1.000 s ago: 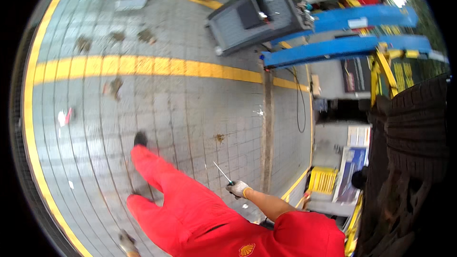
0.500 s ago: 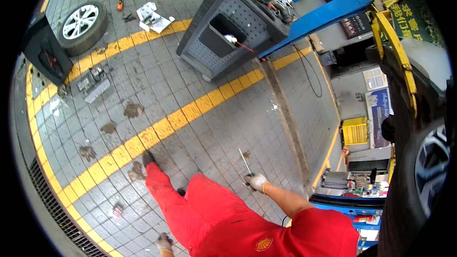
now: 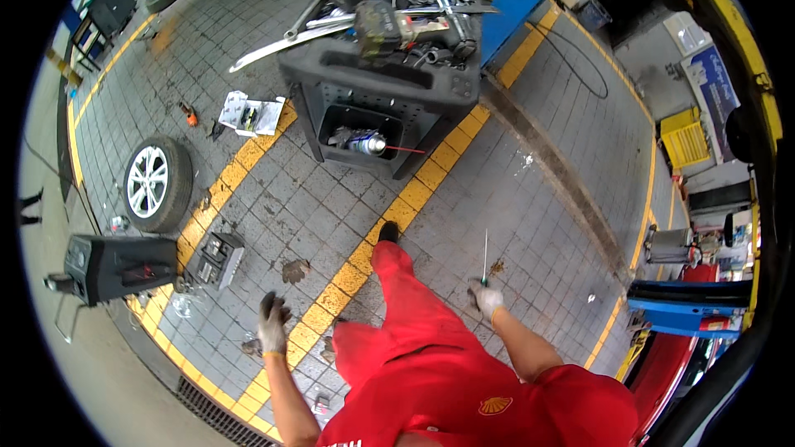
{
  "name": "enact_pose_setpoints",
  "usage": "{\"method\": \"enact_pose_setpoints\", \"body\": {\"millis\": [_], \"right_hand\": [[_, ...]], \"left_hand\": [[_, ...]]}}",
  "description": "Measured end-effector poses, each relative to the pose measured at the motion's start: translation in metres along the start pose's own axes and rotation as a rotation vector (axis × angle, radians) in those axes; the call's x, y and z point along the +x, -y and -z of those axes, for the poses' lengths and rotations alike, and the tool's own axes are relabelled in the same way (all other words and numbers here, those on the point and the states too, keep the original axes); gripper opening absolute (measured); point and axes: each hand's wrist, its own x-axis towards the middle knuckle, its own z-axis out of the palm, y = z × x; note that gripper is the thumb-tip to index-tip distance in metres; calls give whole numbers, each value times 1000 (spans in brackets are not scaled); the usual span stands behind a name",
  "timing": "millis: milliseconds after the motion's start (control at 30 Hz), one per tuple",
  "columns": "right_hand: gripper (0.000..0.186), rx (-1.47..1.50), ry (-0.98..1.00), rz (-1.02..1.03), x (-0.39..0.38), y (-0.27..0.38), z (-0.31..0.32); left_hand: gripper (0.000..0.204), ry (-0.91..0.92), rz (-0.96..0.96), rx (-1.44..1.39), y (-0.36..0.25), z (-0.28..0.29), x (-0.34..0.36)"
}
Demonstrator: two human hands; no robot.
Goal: The person works underneath a raised vehicle in a garage, using a screwdriver to remove fasteners from the undercarriage. They then retrieve a socket wrench from a tool cart and use it to tighten bolts on the vehicle's underside. The person is wearing gloves and a red uniform throughout the process.
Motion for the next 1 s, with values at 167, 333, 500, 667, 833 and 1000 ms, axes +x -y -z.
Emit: {"method": "enact_pose_setpoints", "body": {"millis": [167,333,500,667,833,1000], "right_hand": [[36,181,-78,179,46,197,4],[34,540,-58,309,47,346,6],[33,610,-51,356,34,403,-9],[33,682,-108,396,31,428,-30],[31,873,-108,370,24,449,-39],[32,874,-119,350,55,450,-42]], "left_hand": [[35,301,-103,64,-140,-228,42],[29,611,-388,81,-295,-392,53],[38,558,-962,698,-412,-508,90],[59,372,-1337,1572,-470,-601,130],[59,452,-1385,1815,-467,-616,164],[57,509,-1387,1778,-472,-611,165]]}}
